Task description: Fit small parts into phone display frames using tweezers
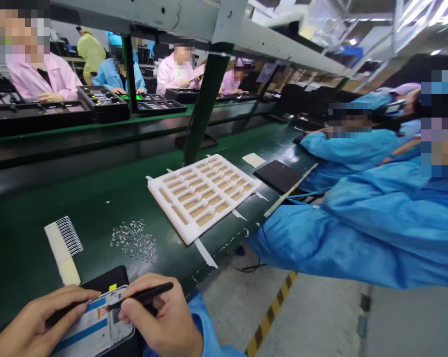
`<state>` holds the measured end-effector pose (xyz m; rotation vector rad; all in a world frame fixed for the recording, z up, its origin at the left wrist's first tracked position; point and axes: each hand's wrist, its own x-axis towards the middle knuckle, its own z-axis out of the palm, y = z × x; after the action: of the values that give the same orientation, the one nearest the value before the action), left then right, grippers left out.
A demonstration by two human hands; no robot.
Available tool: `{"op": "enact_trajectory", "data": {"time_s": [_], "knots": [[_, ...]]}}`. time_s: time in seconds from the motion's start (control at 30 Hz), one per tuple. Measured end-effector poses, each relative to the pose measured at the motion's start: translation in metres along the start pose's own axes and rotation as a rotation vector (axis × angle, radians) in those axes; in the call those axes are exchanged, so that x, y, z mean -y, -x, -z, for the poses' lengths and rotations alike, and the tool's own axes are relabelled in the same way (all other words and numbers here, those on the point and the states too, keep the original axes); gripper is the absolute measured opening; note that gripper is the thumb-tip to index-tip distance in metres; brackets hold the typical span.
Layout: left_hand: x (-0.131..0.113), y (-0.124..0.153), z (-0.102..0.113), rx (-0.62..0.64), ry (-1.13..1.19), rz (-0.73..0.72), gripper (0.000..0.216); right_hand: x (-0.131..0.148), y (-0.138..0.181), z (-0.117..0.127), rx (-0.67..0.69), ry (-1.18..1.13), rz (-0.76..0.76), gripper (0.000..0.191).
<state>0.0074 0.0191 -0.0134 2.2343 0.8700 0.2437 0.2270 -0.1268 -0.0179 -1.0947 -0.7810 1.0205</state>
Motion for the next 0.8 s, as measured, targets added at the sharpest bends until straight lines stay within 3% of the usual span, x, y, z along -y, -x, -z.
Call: {"op": "enact_trajectory", "data": {"time_s": [0.13, 0.33, 0.8], "knots": [[-0.009, -0.006, -0.001, 0.050, 0.076, -0.009, 0.035, -0.013, -0.002, -0.014, 0.055, 0.051, -0.024, 0.017], [-0.012, -0.003, -0.003, 0.098, 0.110, 0.016, 0.037, -0.024, -0.009, -0.014, 0.027, 0.208, -0.078, 0.018], [-0.003, 0.001, -0.013, 0.085, 0.110, 0.064, 0.038, -0.026, -0.009, -0.017, 0.000, 0.340, -0.013, 0.013]]}}
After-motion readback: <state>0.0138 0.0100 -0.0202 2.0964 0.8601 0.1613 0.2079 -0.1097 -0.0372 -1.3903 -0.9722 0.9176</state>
